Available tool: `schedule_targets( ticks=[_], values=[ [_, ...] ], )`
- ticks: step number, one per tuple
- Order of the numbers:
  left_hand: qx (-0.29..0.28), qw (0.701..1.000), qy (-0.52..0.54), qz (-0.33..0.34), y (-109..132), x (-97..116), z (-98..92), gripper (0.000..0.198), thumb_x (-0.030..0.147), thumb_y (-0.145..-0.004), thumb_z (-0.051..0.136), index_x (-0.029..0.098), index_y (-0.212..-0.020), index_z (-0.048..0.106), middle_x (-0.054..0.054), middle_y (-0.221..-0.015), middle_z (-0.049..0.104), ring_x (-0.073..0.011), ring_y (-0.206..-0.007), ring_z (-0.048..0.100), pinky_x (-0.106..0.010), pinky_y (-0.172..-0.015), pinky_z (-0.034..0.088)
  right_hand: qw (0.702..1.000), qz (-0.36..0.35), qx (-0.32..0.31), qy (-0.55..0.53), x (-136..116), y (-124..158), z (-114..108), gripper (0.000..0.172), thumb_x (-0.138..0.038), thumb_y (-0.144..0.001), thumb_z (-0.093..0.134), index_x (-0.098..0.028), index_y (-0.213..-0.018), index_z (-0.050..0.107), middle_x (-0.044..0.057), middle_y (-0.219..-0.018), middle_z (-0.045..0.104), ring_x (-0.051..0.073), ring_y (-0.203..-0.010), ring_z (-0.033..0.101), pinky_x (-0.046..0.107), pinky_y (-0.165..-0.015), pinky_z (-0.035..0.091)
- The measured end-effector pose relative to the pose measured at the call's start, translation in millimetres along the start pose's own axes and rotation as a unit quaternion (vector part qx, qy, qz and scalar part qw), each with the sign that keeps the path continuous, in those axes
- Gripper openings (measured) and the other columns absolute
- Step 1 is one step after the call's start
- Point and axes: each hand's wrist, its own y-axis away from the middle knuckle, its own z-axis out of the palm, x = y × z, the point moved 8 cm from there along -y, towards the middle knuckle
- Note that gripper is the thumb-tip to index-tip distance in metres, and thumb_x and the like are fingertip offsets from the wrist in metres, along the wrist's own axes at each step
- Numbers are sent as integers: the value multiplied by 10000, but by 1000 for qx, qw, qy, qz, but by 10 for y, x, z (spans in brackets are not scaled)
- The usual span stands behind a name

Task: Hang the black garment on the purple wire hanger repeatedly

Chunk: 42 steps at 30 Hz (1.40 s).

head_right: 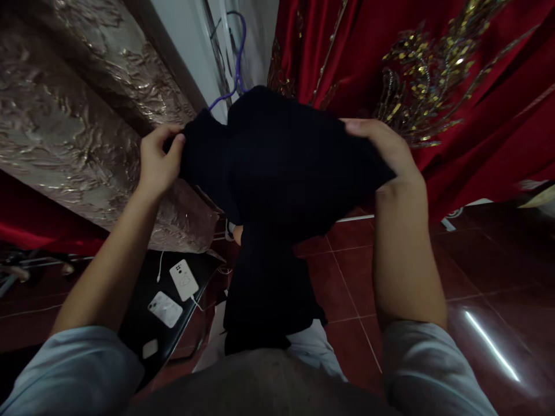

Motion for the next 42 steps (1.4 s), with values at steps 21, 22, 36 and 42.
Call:
schedule_targets(
  ticks=[21,22,36,42],
  values=[
    [-235,948,115,-181,782,951,-1,229,220,-790,635,189,-1000,548,-10,-817,591,-160,-694,619,-254,-602,529,825,-129,-526,158,-273,1679,1865,342,-391,-957,615,-182,-1220,552,73,-1103,681,169,-895,645,300,-793,511],
    [-275,939,99,-180,857,938,-69,229,207,-776,612,192,-997,558,-9,-822,595,-163,-705,611,-252,-606,521,847,-131,-498,132,-234,1556,1806,301,-364,-984,581,-194,-1231,558,76,-1150,676,176,-984,654,315,-875,522],
    [-100,991,12,-83,411,408,-600,307,154,-784,710,205,-1065,597,-50,-1094,664,-224,-1008,662,-399,-915,541,966,154,-202,-36,690,387,1086,401,-581,-781,796,-203,-834,674,-12,-709,636,112,-627,593,239,-562,482],
    [43,983,-117,132,635,812,-440,317,311,-958,645,237,-1266,630,-49,-1081,653,-222,-968,617,-401,-868,515,997,39,-55,-28,514,-529,1045,476,-712,-906,594,-247,-803,573,-13,-712,614,125,-846,639,287,-721,513]
  ],
)
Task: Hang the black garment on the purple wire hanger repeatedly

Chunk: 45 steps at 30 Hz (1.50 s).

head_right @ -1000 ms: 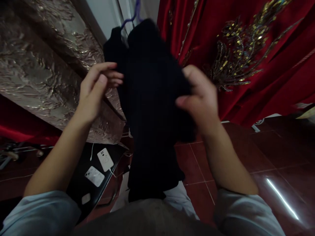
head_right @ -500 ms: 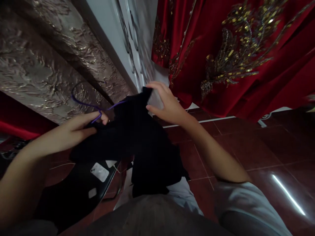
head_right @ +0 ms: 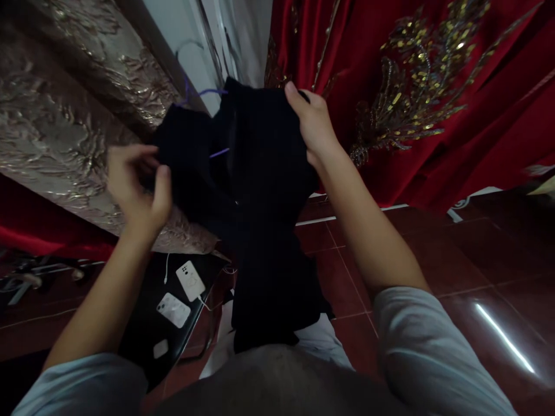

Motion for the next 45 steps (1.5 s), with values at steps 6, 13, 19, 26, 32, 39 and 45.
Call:
schedule_targets(
  ticks=[6,13,19,26,32,39,45],
  values=[
    [-285,956,-65,-31,380,199,735,635,239,-983,517,295,-1600,379,-44,-1019,732,-213,-772,684,-309,-684,499,998,-29,55,-19,40,191,-257,556,-835,-765,661,-304,-879,539,-12,-722,622,161,-1008,548,313,-822,445],
    [-316,935,-109,-117,673,128,963,318,377,-976,605,179,-1214,679,-83,-845,671,-242,-682,643,-316,-626,451,992,-34,123,-13,154,866,-681,359,-647,-883,652,-299,-927,580,38,-952,702,197,-1083,599,328,-874,459],
    [-192,970,54,-141,919,481,885,143,260,-918,694,197,-861,579,-16,-775,584,-177,-709,581,-288,-673,458,960,-92,265,10,151,1387,-667,355,-394,-812,669,-239,-1126,607,58,-1254,646,207,-1226,593,421,-1120,431],
    [-1,905,270,-328,1283,766,870,577,161,-873,733,304,-1362,463,-53,-1058,638,-170,-830,658,-300,-744,563,979,122,157,-53,587,2531,488,157,-377,-908,640,-234,-952,590,-6,-830,605,146,-751,611,288,-733,509],
    [24,856,333,-394,1526,684,871,686,158,-918,677,330,-1526,408,-47,-982,693,-180,-919,707,-339,-876,607,979,186,36,-75,695,2412,1024,345,-487,-887,713,-209,-829,517,-34,-714,564,111,-658,550,238,-638,445],
    [65,839,326,-431,1697,565,791,285,180,-897,719,240,-1174,697,-28,-868,707,-155,-795,711,-303,-790,621,981,173,-65,64,702,2522,1053,383,-525,-1029,502,-200,-837,564,-10,-712,586,126,-659,561,269,-644,418],
    [44,854,310,-415,1623,683,845,174,237,-926,705,223,-1099,711,-55,-934,707,-172,-864,714,-309,-799,620,978,194,-57,42,686,2528,929,391,-544,-1017,514,-212,-811,521,-20,-667,558,122,-578,528,261,-545,396]
  ],
)
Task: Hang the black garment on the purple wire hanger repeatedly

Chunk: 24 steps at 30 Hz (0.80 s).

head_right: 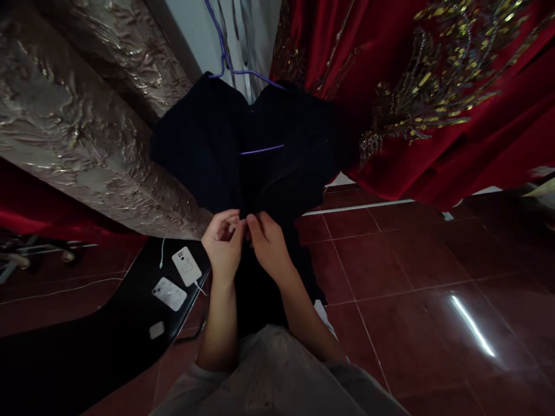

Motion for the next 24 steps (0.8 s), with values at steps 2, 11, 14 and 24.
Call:
schedule_targets(
  ticks=[2,11,14,24],
  values=[
    [-3,1000,-2,4,-3,9,20,166,229,-923,704,224,-1089,706,-60,-969,705,-177,-899,715,-316,-823,618,999,-11,5,-29,-49,5,-37,388,-522,-995,558,-203,-774,569,-23,-622,536,114,-559,504,252,-537,392],
    [-23,999,46,-11,-9,-80,148,222,159,-891,684,229,-1073,577,-32,-892,645,-147,-813,671,-262,-729,557,988,37,-4,-151,-170,-200,-81,301,-377,-882,616,-172,-667,663,-3,-514,571,75,-397,415,226,-411,275],
    [-21,999,27,-14,-75,-207,217,287,156,-873,703,237,-1061,502,-14,-866,617,-139,-795,654,-257,-736,537,991,-40,8,-130,-754,-620,-178,290,-395,-894,637,-167,-725,700,7,-533,588,81,-409,420,226,-408,262],
    [-137,987,-62,56,-522,-217,468,437,149,-888,712,247,-1251,488,6,-853,629,-128,-751,626,-250,-715,509,988,-147,-20,-38,-1683,-1172,-192,443,-508,-993,545,-193,-697,641,-3,-520,559,91,-432,413,229,-416,289]
  ],
)
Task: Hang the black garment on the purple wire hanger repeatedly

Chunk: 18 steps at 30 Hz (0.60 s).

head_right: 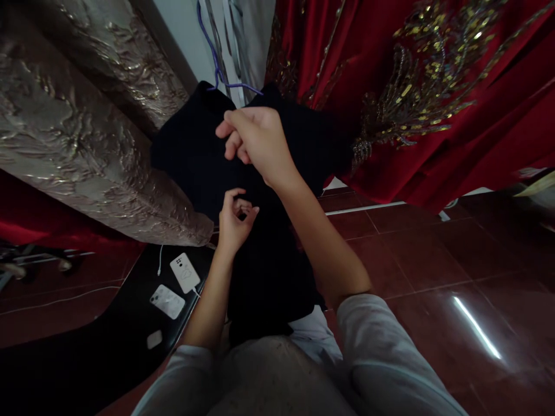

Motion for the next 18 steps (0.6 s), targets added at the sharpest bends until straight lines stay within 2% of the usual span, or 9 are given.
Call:
schedule_targets(
  ticks=[1,3,5,7,10,12,14,18],
  values=[
    [-4,999,-17,28,-111,133,-58,510,183,-896,730,258,-1329,471,-13,-919,653,-135,-786,636,-254,-721,514,1000,-6,-9,5,20,53,6,405,-480,-978,560,-202,-693,639,-2,-521,567,96,-438,427,232,-416,298],
    [26,993,-48,108,-367,476,-232,585,282,-941,724,279,-1448,433,-58,-1083,660,-153,-879,644,-267,-751,524,1000,-24,-14,6,24,126,-3,340,-392,-950,576,-211,-668,631,3,-515,565,107,-438,439,245,-416,306],
    [65,976,-80,190,-624,831,-383,473,384,-1036,593,279,-1477,457,-78,-1146,646,-176,-968,645,-300,-832,528,999,-46,-14,10,-17,138,-12,326,-323,-933,569,-214,-630,620,8,-499,541,122,-434,436,265,-425,321],
    [70,960,-125,240,-845,1094,-420,342,442,-1068,518,262,-1350,589,-73,-1125,656,-196,-1021,646,-337,-916,519,998,-66,-9,19,-72,107,-26,324,-293,-928,580,-216,-614,605,8,-499,531,129,-438,432,273,-445,351],
    [81,939,-182,281,-983,1326,-400,283,440,-1060,535,217,-1042,708,-51,-929,653,-193,-916,643,-342,-891,518,995,-85,14,41,-63,51,-80,329,-247,-931,586,-203,-605,589,-12,-478,515,103,-424,424,246,-465,361],
    [92,940,-187,270,-986,1354,-423,297,441,-1057,542,199,-990,702,-51,-899,634,-199,-922,645,-345,-892,520,995,-77,26,66,68,42,-112,337,-230,-941,569,-184,-607,590,-27,-457,498,80,-410,425,220,-471,345],
    [103,953,-169,229,-1009,1275,-532,318,480,-1052,537,194,-1048,676,-61,-966,630,-225,-1023,650,-359,-925,522,993,-50,23,101,296,67,-105,335,-228,-946,553,-168,-620,601,-33,-452,497,72,-410,440,209,-479,342],
    [137,977,-101,133,-1241,914,-989,378,556,-1035,528,197,-1102,624,-65,-998,620,-241,-1069,651,-340,-877,544,988,16,-18,153,781,208,54,302,-201,-908,549,-150,-619,621,-18,-465,523,89,-440,492,229,-492,344]
  ],
)
